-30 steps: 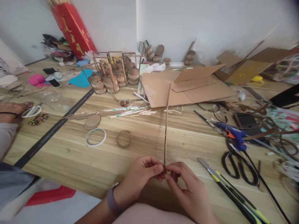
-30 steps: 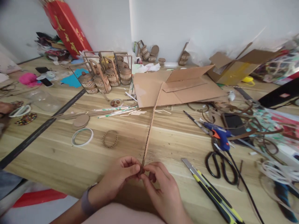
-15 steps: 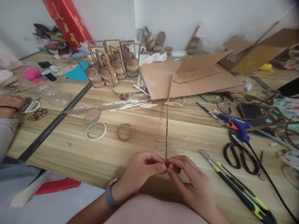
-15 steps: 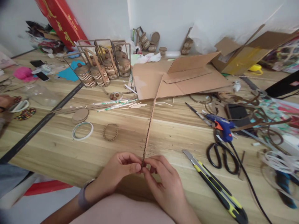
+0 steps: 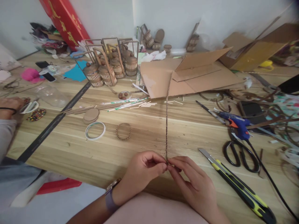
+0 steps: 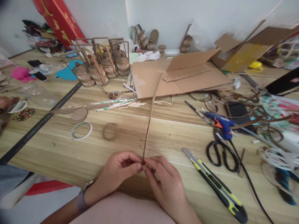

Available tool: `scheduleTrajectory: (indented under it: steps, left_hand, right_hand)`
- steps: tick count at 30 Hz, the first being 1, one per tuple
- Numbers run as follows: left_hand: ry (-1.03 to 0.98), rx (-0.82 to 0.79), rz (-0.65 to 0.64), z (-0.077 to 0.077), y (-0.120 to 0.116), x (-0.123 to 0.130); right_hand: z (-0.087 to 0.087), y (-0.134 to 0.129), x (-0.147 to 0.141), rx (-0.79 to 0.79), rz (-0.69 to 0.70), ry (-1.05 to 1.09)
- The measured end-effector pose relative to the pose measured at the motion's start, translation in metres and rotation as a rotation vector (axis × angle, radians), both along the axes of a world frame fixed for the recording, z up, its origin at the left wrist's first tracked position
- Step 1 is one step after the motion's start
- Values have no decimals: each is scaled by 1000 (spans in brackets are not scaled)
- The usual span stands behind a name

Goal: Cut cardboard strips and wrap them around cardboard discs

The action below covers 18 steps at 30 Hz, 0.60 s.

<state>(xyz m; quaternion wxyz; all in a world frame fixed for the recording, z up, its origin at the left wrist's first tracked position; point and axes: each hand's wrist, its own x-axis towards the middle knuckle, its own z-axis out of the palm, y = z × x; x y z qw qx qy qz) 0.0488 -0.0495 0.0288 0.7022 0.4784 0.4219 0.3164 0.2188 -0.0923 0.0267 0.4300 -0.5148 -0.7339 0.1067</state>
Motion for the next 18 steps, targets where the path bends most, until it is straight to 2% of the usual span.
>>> scheduleTrajectory:
  steps: [6,13,18]
  left_hand:
    - [28,79,-14,2,-1,0]
    - [9,-1,1,1,-1,2]
    - [20,15,12,1,1,3]
  right_hand:
    - [3,0,1,44,7,-46]
    - [6,1,1,59,7,-72]
    - [6,2,0,45,15,-84]
